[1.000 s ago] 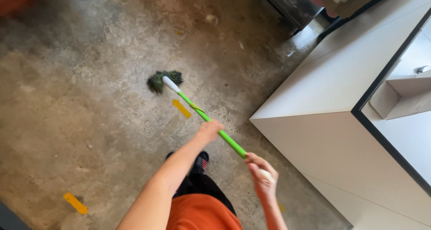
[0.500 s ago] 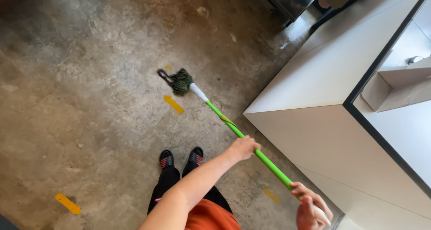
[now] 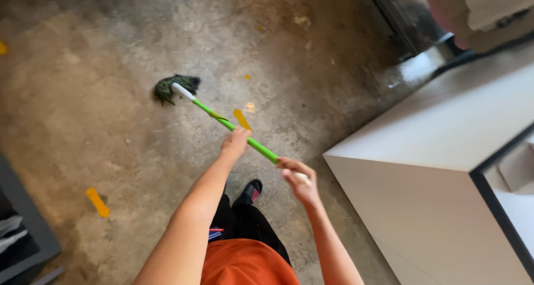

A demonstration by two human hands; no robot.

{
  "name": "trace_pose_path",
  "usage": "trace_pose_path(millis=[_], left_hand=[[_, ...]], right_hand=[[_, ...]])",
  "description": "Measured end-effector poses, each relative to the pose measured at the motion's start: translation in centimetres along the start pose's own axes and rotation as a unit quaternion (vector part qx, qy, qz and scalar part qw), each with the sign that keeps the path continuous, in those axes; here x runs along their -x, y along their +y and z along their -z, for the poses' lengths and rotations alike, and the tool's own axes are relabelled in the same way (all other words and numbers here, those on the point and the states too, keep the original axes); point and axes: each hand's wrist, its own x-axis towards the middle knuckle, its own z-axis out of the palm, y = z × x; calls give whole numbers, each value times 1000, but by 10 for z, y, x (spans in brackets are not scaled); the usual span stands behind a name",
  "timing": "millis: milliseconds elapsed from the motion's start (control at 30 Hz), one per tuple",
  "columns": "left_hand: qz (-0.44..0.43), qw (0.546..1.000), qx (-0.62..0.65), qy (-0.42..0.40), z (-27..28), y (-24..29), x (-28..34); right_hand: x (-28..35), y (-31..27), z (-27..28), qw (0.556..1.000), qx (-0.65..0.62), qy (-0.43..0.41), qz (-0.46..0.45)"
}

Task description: The person mops a concrete floor in a retail space using a green-handled mop, moving between clothing racks and a white counter. The mop is periodically dipped into a yellow bucket with a wringer to clean and wring the mop head before continuing.

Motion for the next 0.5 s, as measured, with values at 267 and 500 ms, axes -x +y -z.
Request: trace_pose_path(millis=[267, 500], left_hand=[[52, 996, 22, -63, -18, 38, 27], [-20, 986, 74, -147, 28, 189, 28]], right_hand=[[35, -59, 34, 994, 81, -12, -66], [59, -80, 154, 993, -39, -7, 109]])
